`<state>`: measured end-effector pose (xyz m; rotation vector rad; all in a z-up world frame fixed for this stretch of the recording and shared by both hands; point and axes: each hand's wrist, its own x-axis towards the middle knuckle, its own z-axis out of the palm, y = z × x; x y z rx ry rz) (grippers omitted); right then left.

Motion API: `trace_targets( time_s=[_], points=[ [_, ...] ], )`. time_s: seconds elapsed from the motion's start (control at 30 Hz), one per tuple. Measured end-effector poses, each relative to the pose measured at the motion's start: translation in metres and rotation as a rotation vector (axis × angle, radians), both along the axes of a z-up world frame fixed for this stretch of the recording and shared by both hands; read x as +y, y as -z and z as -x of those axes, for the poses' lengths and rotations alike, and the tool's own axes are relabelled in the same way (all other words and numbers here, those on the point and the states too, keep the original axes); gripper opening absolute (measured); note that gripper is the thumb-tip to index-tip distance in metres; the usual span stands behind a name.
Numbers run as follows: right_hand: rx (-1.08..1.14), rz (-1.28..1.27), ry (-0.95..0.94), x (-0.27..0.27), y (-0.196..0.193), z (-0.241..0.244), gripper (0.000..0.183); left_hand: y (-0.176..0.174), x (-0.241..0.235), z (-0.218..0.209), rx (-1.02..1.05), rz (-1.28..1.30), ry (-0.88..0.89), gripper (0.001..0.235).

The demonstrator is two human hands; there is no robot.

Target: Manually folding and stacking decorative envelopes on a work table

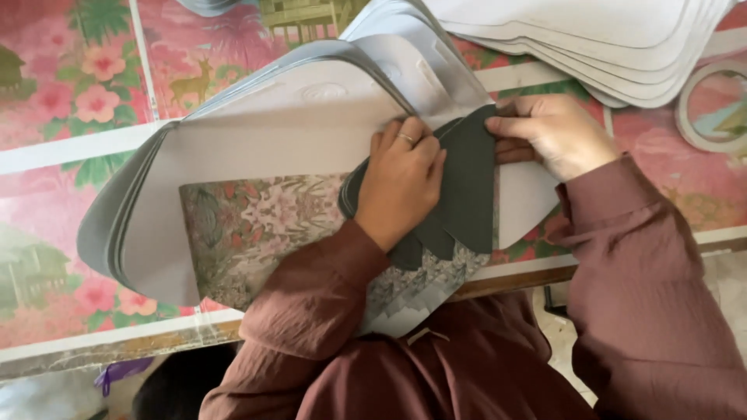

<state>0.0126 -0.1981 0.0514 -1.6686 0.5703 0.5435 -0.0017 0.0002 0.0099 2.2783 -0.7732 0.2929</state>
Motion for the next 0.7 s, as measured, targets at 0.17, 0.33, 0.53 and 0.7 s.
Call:
trace_targets(
  time_s=[0.17,0.33,0.53,0.7],
  points=[
    [-0.698,0.714,-0.272,-0.027,0.012,0.054,0.018,-0.012,0.01,-0.001,0.134,0.167,0.05,0.033],
    [-0.805,1.124,-0.267,-0.028,0.055,0.089,0.049,-0.002,-0.031,0.035,-0.283,-0.201,0.18,0.016],
    [-0.922,1.351,-0.22,-0.029,0.068,0.09,0.033,0.011,-0.013,0.032,-0.308,-0.063,0.388,0.008],
    [-0.991,1.404,-0.144,-0.026,0.077,0.084,0.022,0.01,-0.01,0.032,-0.3,-0.073,0.324,0.025]
  ],
)
